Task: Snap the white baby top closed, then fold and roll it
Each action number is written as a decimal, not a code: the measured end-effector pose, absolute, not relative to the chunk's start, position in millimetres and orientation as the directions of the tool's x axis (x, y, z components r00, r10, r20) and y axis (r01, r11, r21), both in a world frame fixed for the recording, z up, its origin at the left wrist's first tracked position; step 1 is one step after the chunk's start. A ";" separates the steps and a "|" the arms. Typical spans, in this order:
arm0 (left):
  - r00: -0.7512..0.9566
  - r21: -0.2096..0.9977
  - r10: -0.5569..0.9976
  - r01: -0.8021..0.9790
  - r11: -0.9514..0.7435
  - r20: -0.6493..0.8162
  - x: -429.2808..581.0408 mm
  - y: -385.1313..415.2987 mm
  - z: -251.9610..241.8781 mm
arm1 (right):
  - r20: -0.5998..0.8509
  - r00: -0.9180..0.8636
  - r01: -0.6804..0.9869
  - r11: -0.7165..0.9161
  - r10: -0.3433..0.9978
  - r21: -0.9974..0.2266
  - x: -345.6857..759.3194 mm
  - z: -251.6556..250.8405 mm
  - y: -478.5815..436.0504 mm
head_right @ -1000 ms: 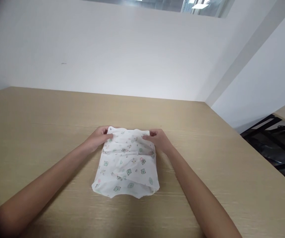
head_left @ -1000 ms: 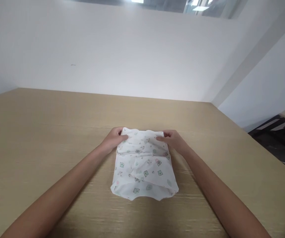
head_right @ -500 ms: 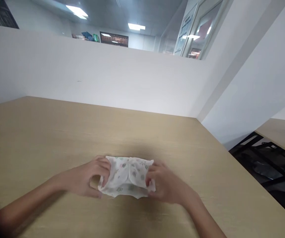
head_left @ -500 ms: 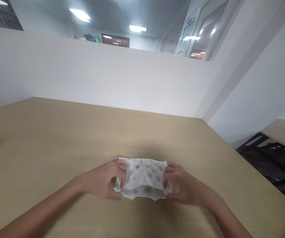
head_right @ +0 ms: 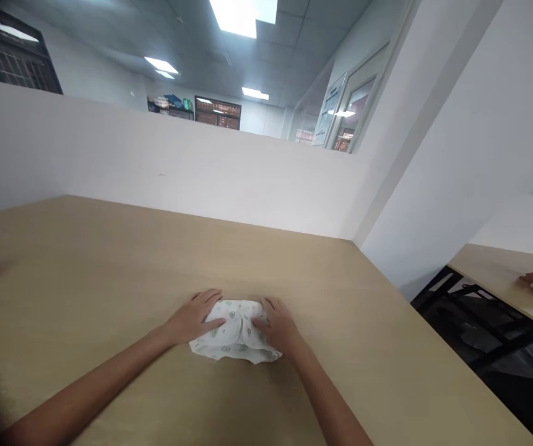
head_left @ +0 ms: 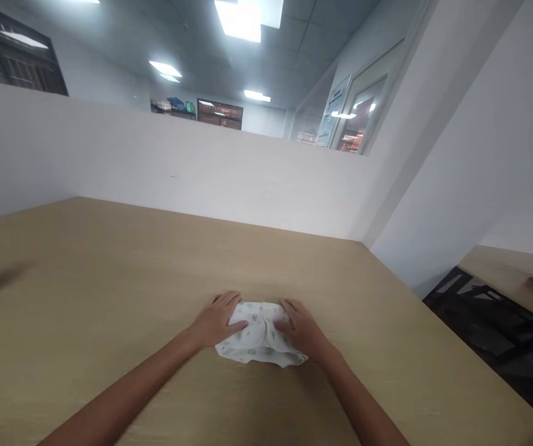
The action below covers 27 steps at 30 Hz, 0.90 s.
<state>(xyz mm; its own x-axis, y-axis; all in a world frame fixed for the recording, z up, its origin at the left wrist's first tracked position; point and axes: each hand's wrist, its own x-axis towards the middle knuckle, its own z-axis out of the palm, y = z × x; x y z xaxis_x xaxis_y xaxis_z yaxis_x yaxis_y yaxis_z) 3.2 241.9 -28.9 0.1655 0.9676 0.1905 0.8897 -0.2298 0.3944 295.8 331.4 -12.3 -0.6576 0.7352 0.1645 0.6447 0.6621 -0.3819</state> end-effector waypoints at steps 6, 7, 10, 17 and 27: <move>0.054 0.450 0.952 0.872 -0.193 0.302 2.5 242.5 17.4 | 0.291 -0.638 0.568 0.691 0.713 -0.447 296.2 34.1 320.5; 0.049 0.454 0.930 0.862 -0.223 0.364 2.9 241.3 26.8 | 0.346 -0.616 0.552 0.701 0.707 -0.450 295.8 43.7 316.6; 0.106 0.406 0.849 0.843 -0.353 0.518 -0.9 229.5 42.2 | 0.508 -0.555 0.497 0.752 0.659 -0.432 299.8 63.3 299.7; 0.383 0.313 0.832 0.797 -0.517 0.401 -16.0 170.8 -14.3 | 0.301 -0.786 0.414 0.820 0.541 -0.395 333.0 34.0 253.4; 0.338 0.305 0.860 0.832 -0.463 0.383 14.1 192.1 -1.0 | 0.333 -0.690 0.432 0.735 0.642 -0.522 321.2 7.9 269.2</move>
